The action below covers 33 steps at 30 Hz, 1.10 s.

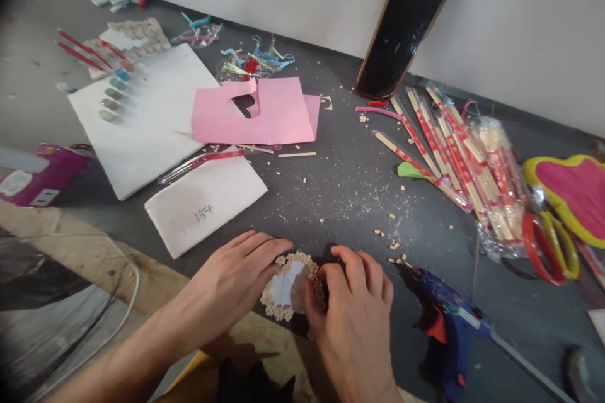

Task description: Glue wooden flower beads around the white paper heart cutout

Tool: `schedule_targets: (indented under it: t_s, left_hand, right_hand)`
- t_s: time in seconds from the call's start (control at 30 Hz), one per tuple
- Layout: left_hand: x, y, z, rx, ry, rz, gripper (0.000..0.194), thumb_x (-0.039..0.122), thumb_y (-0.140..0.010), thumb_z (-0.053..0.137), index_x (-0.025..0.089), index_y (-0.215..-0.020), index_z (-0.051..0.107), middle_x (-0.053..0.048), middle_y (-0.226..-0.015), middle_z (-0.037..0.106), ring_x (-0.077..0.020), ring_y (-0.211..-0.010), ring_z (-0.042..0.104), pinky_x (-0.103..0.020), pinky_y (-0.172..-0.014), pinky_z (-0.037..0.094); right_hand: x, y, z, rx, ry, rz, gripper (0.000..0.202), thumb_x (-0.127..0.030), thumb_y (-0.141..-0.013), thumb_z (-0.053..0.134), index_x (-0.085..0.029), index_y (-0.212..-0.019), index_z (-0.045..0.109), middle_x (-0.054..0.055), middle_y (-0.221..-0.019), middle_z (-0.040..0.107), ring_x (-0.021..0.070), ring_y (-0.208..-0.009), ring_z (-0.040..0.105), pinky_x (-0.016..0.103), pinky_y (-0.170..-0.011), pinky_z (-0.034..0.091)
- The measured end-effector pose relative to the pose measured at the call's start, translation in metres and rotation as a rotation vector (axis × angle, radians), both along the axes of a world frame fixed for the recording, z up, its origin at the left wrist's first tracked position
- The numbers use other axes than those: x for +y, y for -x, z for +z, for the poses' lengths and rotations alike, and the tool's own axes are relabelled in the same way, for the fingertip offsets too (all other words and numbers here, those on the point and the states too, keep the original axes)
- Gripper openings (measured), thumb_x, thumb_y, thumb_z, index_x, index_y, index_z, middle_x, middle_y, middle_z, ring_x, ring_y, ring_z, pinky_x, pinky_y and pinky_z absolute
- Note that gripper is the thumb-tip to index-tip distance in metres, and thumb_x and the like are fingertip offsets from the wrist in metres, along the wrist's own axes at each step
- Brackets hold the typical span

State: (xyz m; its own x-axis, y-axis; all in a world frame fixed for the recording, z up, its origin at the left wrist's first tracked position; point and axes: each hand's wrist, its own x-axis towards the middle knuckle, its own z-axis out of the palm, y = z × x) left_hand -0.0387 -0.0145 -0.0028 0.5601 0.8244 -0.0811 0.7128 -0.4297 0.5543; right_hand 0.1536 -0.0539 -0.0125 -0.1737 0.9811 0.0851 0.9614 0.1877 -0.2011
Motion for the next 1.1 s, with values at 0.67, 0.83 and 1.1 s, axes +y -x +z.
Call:
schedule_targets:
  t_s: [0.67,0.83,1.1]
  left_hand:
    - [0.007,-0.009,0.013,0.049,0.066,-0.073,0.021,0.012,-0.090,0.044,0.017,-0.105,0.058,-0.007,-0.106,0.056,-0.0225,-0.096,0.049,-0.042,-0.087,0.048]
    - [0.007,-0.018,0.004,-0.036,-0.077,-0.225,0.027,0.011,-0.090,0.044,0.017,-0.113,0.057,-0.007,-0.113,0.055,-0.0239,-0.111,0.046,-0.042,-0.096,0.045]
    - [0.009,-0.024,-0.022,-0.189,-0.157,-0.428,0.027,0.011,-0.091,0.043,0.021,-0.107,0.062,-0.006,-0.125,0.056,-0.0241,-0.134,0.036,-0.046,-0.114,0.028]
  right_hand:
    - [-0.008,-0.017,0.005,0.134,-0.034,0.053,0.026,-0.043,-0.084,0.059,-0.020,-0.097,0.060,0.010,-0.112,0.058,0.0256,-0.105,0.049,0.043,-0.087,0.044]
    - [-0.030,-0.032,0.008,0.184,-0.111,0.049,0.019,-0.034,-0.088,0.055,-0.019,-0.100,0.057,0.008,-0.102,0.059,0.0215,-0.098,0.051,0.037,-0.082,0.045]
    - [-0.065,-0.027,-0.004,0.146,-0.122,0.037,0.024,-0.035,-0.086,0.059,-0.019,-0.102,0.056,0.008,-0.100,0.057,0.0237,-0.097,0.048,0.038,-0.084,0.041]
